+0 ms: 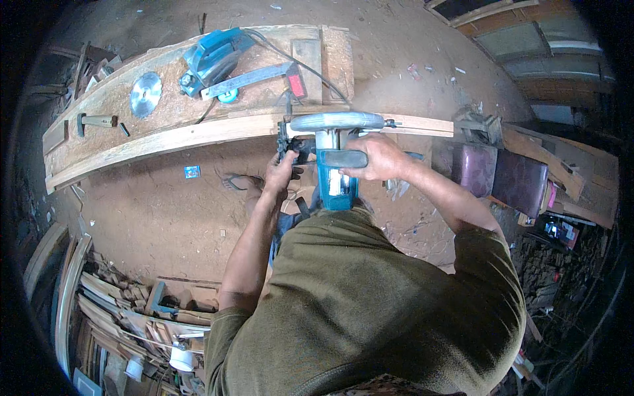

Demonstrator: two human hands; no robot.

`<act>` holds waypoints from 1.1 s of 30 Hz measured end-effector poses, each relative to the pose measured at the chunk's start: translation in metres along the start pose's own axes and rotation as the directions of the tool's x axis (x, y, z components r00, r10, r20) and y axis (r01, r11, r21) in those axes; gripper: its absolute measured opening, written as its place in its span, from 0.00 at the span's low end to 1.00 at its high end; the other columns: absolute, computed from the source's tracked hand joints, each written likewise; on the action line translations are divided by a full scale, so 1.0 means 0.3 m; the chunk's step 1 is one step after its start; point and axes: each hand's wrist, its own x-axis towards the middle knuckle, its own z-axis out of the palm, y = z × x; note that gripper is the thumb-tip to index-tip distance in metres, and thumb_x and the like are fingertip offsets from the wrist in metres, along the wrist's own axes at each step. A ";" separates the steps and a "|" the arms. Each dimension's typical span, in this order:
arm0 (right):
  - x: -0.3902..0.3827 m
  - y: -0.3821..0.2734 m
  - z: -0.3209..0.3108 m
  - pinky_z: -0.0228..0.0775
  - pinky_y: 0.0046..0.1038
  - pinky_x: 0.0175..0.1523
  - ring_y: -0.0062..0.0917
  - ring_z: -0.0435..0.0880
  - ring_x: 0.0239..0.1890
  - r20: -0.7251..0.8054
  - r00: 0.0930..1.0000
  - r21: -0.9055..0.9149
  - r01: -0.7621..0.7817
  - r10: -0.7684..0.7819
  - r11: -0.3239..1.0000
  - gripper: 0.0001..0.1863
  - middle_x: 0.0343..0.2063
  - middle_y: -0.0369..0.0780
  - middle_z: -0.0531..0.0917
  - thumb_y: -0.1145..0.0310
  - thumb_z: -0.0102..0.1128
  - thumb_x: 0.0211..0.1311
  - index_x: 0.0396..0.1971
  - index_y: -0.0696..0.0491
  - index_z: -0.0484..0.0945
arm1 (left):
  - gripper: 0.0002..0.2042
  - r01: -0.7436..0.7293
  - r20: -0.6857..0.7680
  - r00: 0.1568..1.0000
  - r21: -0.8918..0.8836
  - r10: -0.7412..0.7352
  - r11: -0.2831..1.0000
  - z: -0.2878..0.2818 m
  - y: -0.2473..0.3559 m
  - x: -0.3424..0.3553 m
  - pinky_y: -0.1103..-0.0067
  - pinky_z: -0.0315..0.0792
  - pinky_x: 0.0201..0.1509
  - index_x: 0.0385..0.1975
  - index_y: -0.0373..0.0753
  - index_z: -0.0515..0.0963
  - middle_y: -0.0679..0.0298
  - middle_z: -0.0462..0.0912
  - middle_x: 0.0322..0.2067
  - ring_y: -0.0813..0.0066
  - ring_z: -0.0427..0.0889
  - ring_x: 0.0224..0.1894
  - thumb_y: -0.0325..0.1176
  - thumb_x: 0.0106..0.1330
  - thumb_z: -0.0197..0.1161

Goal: The person uses a circular saw to cut a long wooden plank into smaller sections. They measure the wood with a tape measure and a metal ruler, mark the cut lines, and then perform the cuts. The person adjusts the saw's depth and alignment between cuts.

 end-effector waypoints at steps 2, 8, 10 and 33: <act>0.019 -0.010 0.018 0.74 0.43 0.45 0.44 0.85 0.37 -0.032 0.999 0.002 0.018 -0.018 1.000 0.19 0.29 0.46 0.85 0.52 0.73 0.53 0.32 0.53 0.83 | 0.15 0.003 0.002 1.000 -0.008 -0.003 1.000 -0.032 -0.001 0.006 0.78 0.73 0.28 0.44 0.38 0.80 0.65 0.84 0.33 0.75 0.81 0.26 0.43 0.65 0.65; 0.068 -0.073 0.039 0.74 0.43 0.43 0.45 0.85 0.36 -0.040 0.999 0.005 0.016 -0.015 1.000 0.19 0.28 0.47 0.84 0.51 0.73 0.52 0.32 0.52 0.83 | 0.17 -0.040 -0.011 0.999 0.031 0.040 0.999 -0.115 -0.026 0.041 0.78 0.74 0.26 0.43 0.37 0.81 0.63 0.84 0.33 0.74 0.84 0.27 0.46 0.69 0.63; 0.085 -0.095 0.032 0.74 0.43 0.42 0.45 0.85 0.35 -0.023 1.000 0.005 0.019 -0.018 1.000 0.19 0.28 0.47 0.84 0.51 0.72 0.52 0.31 0.52 0.83 | 0.17 -0.072 -0.014 0.997 0.030 0.073 0.997 -0.133 -0.024 0.044 0.77 0.74 0.26 0.43 0.37 0.81 0.62 0.83 0.32 0.73 0.83 0.25 0.46 0.68 0.64; 0.279 -0.300 0.105 0.74 0.40 0.41 0.42 0.85 0.34 -0.008 1.000 0.053 0.028 -0.027 0.998 0.20 0.28 0.46 0.85 0.52 0.73 0.52 0.32 0.54 0.83 | 0.14 -0.074 -0.038 0.997 -0.020 0.073 0.997 -0.394 0.075 0.022 0.79 0.72 0.26 0.40 0.38 0.83 0.65 0.83 0.31 0.76 0.81 0.23 0.44 0.67 0.62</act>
